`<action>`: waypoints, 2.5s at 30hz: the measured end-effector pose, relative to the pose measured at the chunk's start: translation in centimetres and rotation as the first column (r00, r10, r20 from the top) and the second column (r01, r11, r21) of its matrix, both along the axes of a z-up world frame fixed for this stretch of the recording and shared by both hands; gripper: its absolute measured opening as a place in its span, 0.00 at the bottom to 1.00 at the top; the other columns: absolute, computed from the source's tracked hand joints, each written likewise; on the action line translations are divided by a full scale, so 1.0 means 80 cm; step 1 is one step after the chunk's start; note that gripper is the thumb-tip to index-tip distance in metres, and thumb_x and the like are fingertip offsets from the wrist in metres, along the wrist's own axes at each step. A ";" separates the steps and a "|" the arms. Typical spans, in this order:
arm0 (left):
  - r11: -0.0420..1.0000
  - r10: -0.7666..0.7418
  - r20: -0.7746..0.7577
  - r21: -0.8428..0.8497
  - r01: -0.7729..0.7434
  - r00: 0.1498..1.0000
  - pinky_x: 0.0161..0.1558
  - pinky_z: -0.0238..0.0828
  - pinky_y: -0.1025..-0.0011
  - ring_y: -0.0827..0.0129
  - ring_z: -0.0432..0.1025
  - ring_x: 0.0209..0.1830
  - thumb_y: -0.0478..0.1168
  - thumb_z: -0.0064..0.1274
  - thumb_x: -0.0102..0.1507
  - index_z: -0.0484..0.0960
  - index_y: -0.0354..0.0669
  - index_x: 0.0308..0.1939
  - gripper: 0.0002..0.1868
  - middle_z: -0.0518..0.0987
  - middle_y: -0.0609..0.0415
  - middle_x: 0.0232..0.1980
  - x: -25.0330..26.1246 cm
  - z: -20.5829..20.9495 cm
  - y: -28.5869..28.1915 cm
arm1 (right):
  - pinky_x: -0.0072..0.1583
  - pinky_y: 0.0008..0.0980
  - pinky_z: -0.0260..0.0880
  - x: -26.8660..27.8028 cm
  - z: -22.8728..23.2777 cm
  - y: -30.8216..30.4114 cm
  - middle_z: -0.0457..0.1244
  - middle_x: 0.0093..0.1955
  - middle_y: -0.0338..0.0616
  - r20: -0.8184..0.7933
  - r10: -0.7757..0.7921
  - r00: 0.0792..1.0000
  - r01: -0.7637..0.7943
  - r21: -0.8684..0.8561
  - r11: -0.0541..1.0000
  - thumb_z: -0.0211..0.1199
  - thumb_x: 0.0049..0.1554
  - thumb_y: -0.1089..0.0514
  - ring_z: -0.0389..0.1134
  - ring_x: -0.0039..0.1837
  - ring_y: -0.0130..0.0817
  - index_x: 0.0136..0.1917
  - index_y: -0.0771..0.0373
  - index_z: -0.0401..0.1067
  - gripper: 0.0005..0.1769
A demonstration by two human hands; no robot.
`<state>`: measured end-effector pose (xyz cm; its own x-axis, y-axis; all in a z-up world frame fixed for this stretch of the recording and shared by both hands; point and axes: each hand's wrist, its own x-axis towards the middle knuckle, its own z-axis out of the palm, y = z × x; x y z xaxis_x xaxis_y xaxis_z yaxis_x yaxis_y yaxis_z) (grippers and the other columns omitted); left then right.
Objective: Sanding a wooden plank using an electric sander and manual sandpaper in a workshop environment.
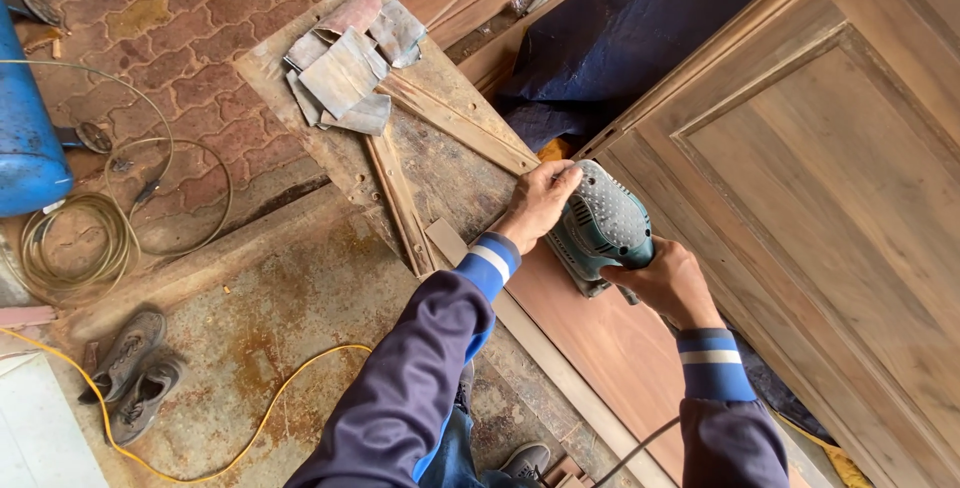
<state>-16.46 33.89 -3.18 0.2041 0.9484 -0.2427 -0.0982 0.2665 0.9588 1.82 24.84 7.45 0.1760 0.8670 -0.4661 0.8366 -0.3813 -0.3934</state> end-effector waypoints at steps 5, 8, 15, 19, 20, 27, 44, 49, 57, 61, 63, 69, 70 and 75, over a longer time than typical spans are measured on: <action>0.999 -0.003 -0.033 -0.050 0.001 0.999 0.44 0.76 0.70 0.71 0.75 0.45 0.56 0.49 0.67 0.79 0.44 0.60 0.25 0.82 0.54 0.50 -0.058 0.013 -0.003 | 0.46 0.39 0.75 -0.048 0.011 0.005 0.72 0.35 0.46 -0.031 0.054 0.998 -0.053 0.035 0.998 0.77 0.42 0.45 0.74 0.37 0.36 0.48 0.61 0.80 0.25; 0.993 -0.012 -0.078 -0.117 0.003 0.997 0.34 0.73 0.71 0.72 0.72 0.38 0.58 0.46 0.66 0.79 0.47 0.60 0.26 0.81 0.54 0.48 -0.096 0.022 -0.016 | 0.47 0.39 0.76 -0.069 0.001 0.003 0.73 0.37 0.46 0.000 0.095 0.995 -0.095 0.004 0.995 0.77 0.43 0.43 0.75 0.38 0.36 0.51 0.59 0.79 0.26; 0.992 -0.003 -0.105 -0.122 -0.010 0.994 0.28 0.68 0.73 0.71 0.68 0.32 0.63 0.41 0.67 0.78 0.50 0.62 0.29 0.79 0.53 0.48 -0.140 0.024 -0.069 | 0.50 0.42 0.77 -0.100 -0.011 -0.031 0.73 0.44 0.48 0.034 0.236 0.971 -0.237 0.034 0.971 0.77 0.43 0.40 0.76 0.44 0.41 0.53 0.58 0.79 0.30; 1.000 0.014 -0.078 -0.027 -0.017 0.997 0.44 0.70 0.71 0.69 0.69 0.47 0.63 0.38 0.70 0.76 0.49 0.64 0.30 0.77 0.53 0.56 -0.122 0.000 -0.082 | 0.51 0.44 0.76 -0.093 0.000 -0.047 0.73 0.44 0.48 0.052 0.222 0.974 -0.224 0.036 0.974 0.78 0.42 0.40 0.76 0.45 0.42 0.53 0.58 0.79 0.30; 0.999 -0.002 -0.070 -0.041 -0.001 0.998 0.49 0.71 0.67 0.68 0.69 0.54 0.63 0.36 0.70 0.74 0.50 0.65 0.30 0.75 0.54 0.58 -0.112 0.010 -0.084 | 0.50 0.43 0.76 -0.086 0.002 -0.051 0.73 0.44 0.48 0.042 0.211 0.977 -0.212 0.040 0.976 0.77 0.42 0.40 0.76 0.45 0.42 0.54 0.57 0.79 0.30; 0.996 -0.083 -0.025 0.026 0.083 0.996 0.62 0.69 0.60 0.59 0.71 0.63 0.64 0.44 0.69 0.74 0.44 0.63 0.31 0.77 0.45 0.60 -0.002 0.011 -0.115 | 0.47 0.41 0.73 -0.003 0.024 -0.099 0.72 0.37 0.47 0.015 0.106 0.994 -0.106 0.062 0.992 0.76 0.42 0.42 0.75 0.40 0.41 0.52 0.56 0.79 0.28; 0.981 -0.178 -0.085 0.062 0.184 0.980 0.61 0.70 0.61 0.56 0.73 0.61 0.63 0.57 0.61 0.75 0.39 0.63 0.37 0.79 0.42 0.60 0.300 0.002 -0.280 | 0.43 0.37 0.72 0.252 0.005 -0.309 0.71 0.29 0.45 -0.038 -0.219 0.975 0.221 0.043 0.974 0.76 0.41 0.47 0.73 0.34 0.35 0.43 0.63 0.80 0.21; 0.946 -0.319 -0.089 0.026 0.322 0.944 0.58 0.71 0.62 0.59 0.75 0.58 0.61 0.58 0.61 0.76 0.40 0.61 0.34 0.81 0.44 0.57 0.342 0.022 -0.331 | 0.43 0.38 0.71 0.290 0.017 -0.375 0.70 0.29 0.45 -0.003 -0.362 0.932 0.362 -0.060 0.930 0.76 0.42 0.45 0.72 0.34 0.36 0.43 0.61 0.81 0.21; 0.884 -0.466 -0.073 -0.077 0.460 0.882 0.58 0.72 0.62 0.60 0.73 0.58 0.59 0.58 0.61 0.73 0.42 0.63 0.34 0.79 0.45 0.58 0.401 0.030 -0.420 | 0.43 0.39 0.73 0.363 -0.007 -0.486 0.71 0.31 0.46 0.000 -0.422 0.907 0.421 -0.067 0.905 0.77 0.40 0.45 0.74 0.35 0.37 0.44 0.60 0.79 0.22; 0.865 -0.499 -0.047 -0.083 0.494 0.865 0.58 0.73 0.61 0.59 0.73 0.58 0.59 0.57 0.62 0.71 0.43 0.63 0.33 0.78 0.45 0.58 0.431 0.030 -0.468 | 0.44 0.39 0.74 0.408 -0.036 -0.543 0.72 0.32 0.45 0.001 -0.402 0.916 0.402 -0.029 0.915 0.78 0.39 0.46 0.75 0.37 0.37 0.43 0.61 0.80 0.23; 0.870 -0.492 -0.021 -0.048 0.490 0.870 0.57 0.74 0.61 0.58 0.74 0.57 0.59 0.55 0.63 0.71 0.41 0.62 0.32 0.78 0.43 0.57 0.446 0.026 -0.491 | 0.46 0.39 0.74 0.419 -0.032 -0.558 0.73 0.33 0.46 0.046 -0.422 0.906 0.424 -0.096 0.900 0.79 0.40 0.46 0.76 0.38 0.36 0.43 0.63 0.81 0.23; 0.890 -0.456 -0.052 -0.009 0.456 0.889 0.57 0.72 0.62 0.58 0.75 0.55 0.57 0.54 0.64 0.73 0.40 0.62 0.30 0.80 0.43 0.56 0.470 0.024 -0.534 | 0.44 0.40 0.74 0.446 -0.038 -0.598 0.74 0.33 0.50 0.056 -0.461 0.886 0.463 -0.157 0.872 0.78 0.42 0.47 0.75 0.37 0.39 0.41 0.65 0.82 0.21; 0.892 -0.453 -0.054 -0.010 0.453 0.890 0.57 0.72 0.62 0.58 0.75 0.55 0.57 0.54 0.64 0.73 0.40 0.62 0.30 0.80 0.43 0.56 0.468 0.026 -0.535 | 0.44 0.40 0.74 0.446 -0.039 -0.598 0.74 0.33 0.50 0.054 -0.458 0.888 0.460 -0.159 0.874 0.78 0.42 0.47 0.75 0.37 0.39 0.41 0.65 0.82 0.21; 0.886 -0.461 -0.002 -0.057 0.460 0.887 0.58 0.72 0.62 0.59 0.74 0.57 0.57 0.54 0.64 0.71 0.41 0.64 0.31 0.78 0.45 0.57 0.450 0.032 -0.533 | 0.47 0.39 0.76 0.436 -0.041 -0.591 0.74 0.37 0.48 0.102 -0.397 0.912 0.410 -0.182 0.894 0.79 0.42 0.44 0.77 0.40 0.39 0.45 0.62 0.82 0.24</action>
